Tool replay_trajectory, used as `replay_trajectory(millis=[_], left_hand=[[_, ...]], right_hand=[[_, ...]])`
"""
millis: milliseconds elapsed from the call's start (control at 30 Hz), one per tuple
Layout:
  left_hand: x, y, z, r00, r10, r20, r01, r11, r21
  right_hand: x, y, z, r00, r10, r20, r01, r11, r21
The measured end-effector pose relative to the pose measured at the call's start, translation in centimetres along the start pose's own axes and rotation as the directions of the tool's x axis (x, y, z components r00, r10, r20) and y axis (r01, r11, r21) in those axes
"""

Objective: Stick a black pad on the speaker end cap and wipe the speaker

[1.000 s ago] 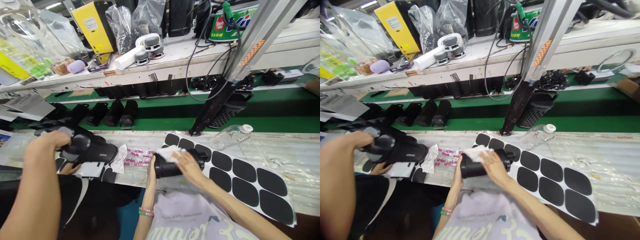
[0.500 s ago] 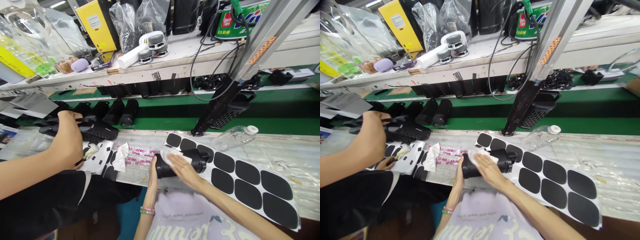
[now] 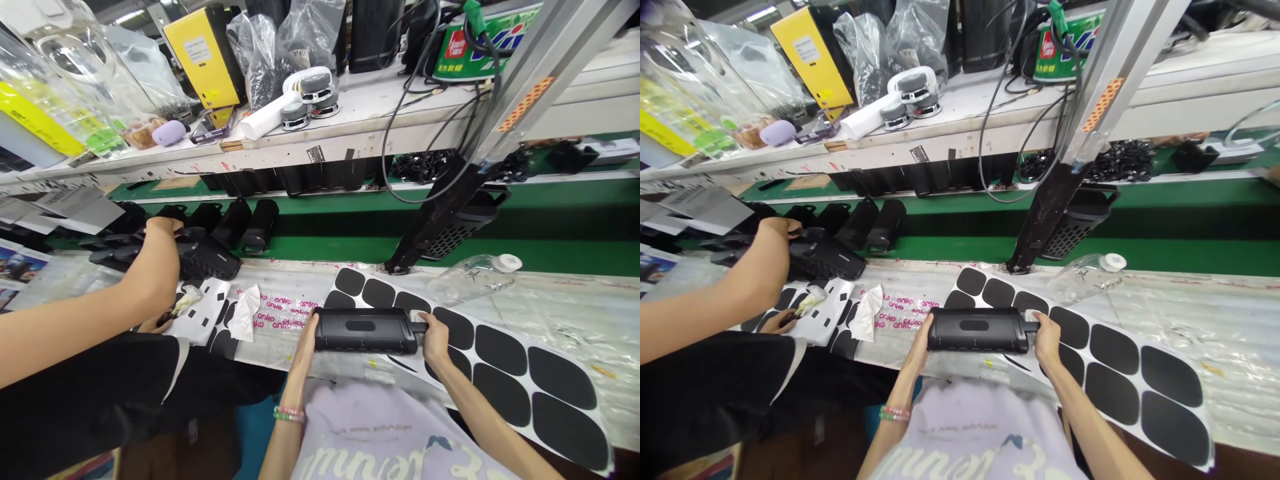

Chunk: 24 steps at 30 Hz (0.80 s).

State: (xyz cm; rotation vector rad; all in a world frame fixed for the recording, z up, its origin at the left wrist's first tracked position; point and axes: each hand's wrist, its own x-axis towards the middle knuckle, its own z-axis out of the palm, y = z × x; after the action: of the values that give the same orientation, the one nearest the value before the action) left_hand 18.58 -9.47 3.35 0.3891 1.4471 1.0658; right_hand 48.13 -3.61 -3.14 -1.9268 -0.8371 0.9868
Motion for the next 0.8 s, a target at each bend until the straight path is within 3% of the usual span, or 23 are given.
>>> replay_trajectory(millis=[200,500,667,800], left_hand=[[-0.5,1.3,-2.0,0.994,-0.025,0.106,0.004,0.982,0.187],[0.3,1.1,-1.6,0.996,-0.037,0.086,0.015,0.969,0.246],[-0.4,1.0,-1.5,0.982,-0.181,0.051,0.164,0.956,0.242],[-0.9,0.6,-0.6,0.969,-0.243,0.035,0.234,0.956,0.176]], right_hand=[[1.3,-0.4,1.2,0.998,0.049,-0.036,-0.046,0.996,0.075],[0.5,-1.4,0.8,0.996,0.093,-0.006,-0.092,0.994,0.057],[-0.1,-2.1,0.6,0.972,0.218,0.091,-0.218,0.976,-0.011],[0.2,-3.1,-1.8,0.934,0.309,0.180,-0.287,0.948,-0.139]])
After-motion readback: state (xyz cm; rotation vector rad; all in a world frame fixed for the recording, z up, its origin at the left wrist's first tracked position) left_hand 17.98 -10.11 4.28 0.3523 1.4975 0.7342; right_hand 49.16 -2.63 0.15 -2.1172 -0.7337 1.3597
